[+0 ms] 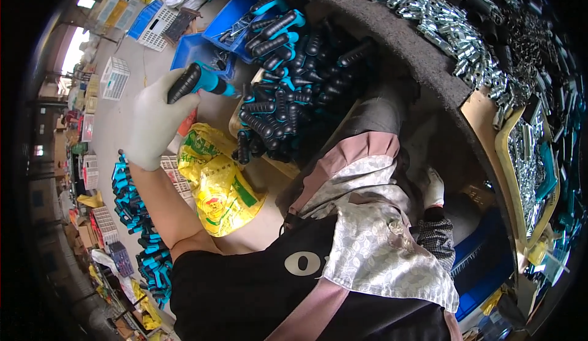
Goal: Assembling plastic tool handles by inserting internal metal components and springs.
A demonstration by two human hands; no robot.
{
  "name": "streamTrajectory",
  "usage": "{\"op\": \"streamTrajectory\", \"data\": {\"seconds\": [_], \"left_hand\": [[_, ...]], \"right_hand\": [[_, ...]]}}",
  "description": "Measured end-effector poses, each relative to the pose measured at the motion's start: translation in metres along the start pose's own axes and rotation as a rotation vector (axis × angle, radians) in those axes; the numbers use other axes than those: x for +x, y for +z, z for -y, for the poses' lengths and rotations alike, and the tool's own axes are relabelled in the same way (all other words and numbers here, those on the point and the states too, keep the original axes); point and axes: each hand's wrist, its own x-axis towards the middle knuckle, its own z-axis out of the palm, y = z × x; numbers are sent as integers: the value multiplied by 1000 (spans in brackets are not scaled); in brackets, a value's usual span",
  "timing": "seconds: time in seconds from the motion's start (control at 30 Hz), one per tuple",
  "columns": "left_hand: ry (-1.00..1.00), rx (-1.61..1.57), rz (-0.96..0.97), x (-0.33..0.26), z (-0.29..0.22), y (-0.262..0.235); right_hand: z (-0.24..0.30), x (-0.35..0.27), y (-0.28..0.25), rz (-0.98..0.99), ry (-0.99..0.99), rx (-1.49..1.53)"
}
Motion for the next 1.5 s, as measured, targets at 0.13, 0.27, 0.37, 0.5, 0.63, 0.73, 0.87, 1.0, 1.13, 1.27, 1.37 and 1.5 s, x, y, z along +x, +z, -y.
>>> {"op": "streamTrajectory", "data": {"seconds": [0.13,0.27,0.37,0.5,0.63,0.73,0.87,1.0,1.13,1.27,1.37,1.5], "left_hand": [[-121,147,9,9,79,41],[-178,65,127,14,144,123],[-485,75,-7,1,136,229],[-380,175,-56,-9,147,250],[-205,414,285,19,133,192],[57,239,282,54,45,159],[638,-181,255,80,-103,138],[1049,-181,288,117,-196,146],[1164,-216,278,145,-250,155],[1137,-239,197,207,-292,153],[1020,-196,85,260,-334,154],[972,-67,-7,319,-367,175]], "right_hand": [[-6,2,-3,-6,18,3],[-6,4,-4,-37,2,33],[-17,24,-24,50,-44,37],[-6,11,-5,28,-698,-1334],[25,-19,36,3,-56,-63],[70,-56,69,11,-188,-292],[145,-101,106,184,-430,-589],[206,-137,144,266,-623,-676],[234,-154,154,102,-985,-942],[239,-146,155,36,-948,-839],[248,-134,172,116,-1011,-848],[260,-121,192,110,-1201,-905]]}}
